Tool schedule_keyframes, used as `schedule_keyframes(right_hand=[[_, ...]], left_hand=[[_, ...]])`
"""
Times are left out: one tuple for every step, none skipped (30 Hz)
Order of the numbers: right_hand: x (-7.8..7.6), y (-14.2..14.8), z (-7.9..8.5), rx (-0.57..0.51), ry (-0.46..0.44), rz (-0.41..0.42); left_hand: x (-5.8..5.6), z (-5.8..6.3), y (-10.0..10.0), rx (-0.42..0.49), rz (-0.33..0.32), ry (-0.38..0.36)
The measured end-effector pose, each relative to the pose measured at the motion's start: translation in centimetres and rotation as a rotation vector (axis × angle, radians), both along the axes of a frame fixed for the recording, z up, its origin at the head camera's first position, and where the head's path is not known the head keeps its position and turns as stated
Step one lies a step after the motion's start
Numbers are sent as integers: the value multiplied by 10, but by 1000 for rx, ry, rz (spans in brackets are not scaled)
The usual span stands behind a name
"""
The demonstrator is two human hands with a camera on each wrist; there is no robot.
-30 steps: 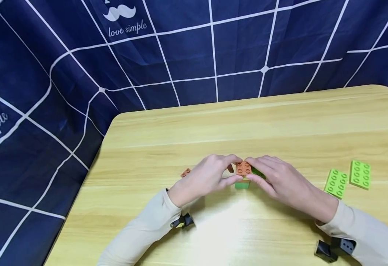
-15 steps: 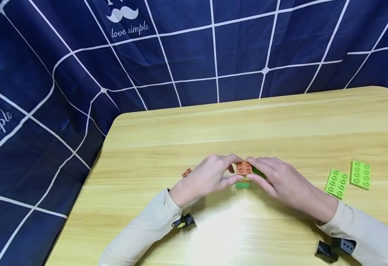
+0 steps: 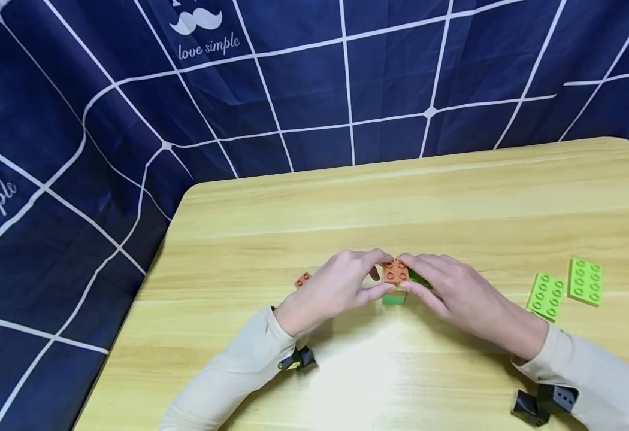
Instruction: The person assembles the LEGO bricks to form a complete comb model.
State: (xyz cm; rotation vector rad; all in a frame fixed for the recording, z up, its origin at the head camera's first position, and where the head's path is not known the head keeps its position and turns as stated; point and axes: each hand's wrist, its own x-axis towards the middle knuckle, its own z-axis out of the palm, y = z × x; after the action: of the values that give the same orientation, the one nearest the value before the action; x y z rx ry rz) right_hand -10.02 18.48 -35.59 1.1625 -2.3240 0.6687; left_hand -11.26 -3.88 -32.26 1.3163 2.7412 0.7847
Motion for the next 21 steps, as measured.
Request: schedule_keyframes(right_hand=[[0,0,0,-2,0,1],[0,0,0,-3,1,2],[0,0,0,-5,2,4],[0,0,0,-6,3,5],[0,0,0,-8,2,7],[0,0,0,-11,1,9],[0,-1,0,-14,-1,12],[0,-1,0,-16,-2,14],[0,-1,0,-19,-4,18],[-1,-1,0,-22,-6,23],[-1,-1,0,-25,-9,25],[-1,-1,0,-27,-11,27],[-1,-1,0,-30,-10,29],[-1,-2,1,-32,-10,31],[-1,-1,1,-32,-12,31],[-1,-1,1,-32,-15,29],[-1,-1,1,-30,-17,25],[-1,-1,1,-31,-19,24],[-1,-1,1,-30,-20,21],[-1,-1,1,-28,-23,19],[-1,-1,1,-26,-26,16]], left_hand=[[0,0,0,1,-1,4],[0,0,0,3,-2,6],[0,0,0,4,-2,7],[0,0,0,2,-2,11],[0,0,0,1,-3,14],[0,0,0,1,-4,15],[0,0,0,1,-4,16],[0,-1,0,2,-4,15],[0,-1,0,2,-4,14],[0,-1,0,4,-4,12],[0,-1,0,7,-4,10],[0,-2,0,9,-2,10],[0,-2,0,11,0,8],[0,-2,0,13,-1,6],[0,-2,0,15,-1,3],[0,-1,0,18,-2,1],[-1,-1,-1,20,-3,1],[-1,-1,-1,22,-3,2],[-1,-1,-1,24,-5,2],[-1,-1,-1,25,-5,3],[-1,-1,-1,26,-5,3]])
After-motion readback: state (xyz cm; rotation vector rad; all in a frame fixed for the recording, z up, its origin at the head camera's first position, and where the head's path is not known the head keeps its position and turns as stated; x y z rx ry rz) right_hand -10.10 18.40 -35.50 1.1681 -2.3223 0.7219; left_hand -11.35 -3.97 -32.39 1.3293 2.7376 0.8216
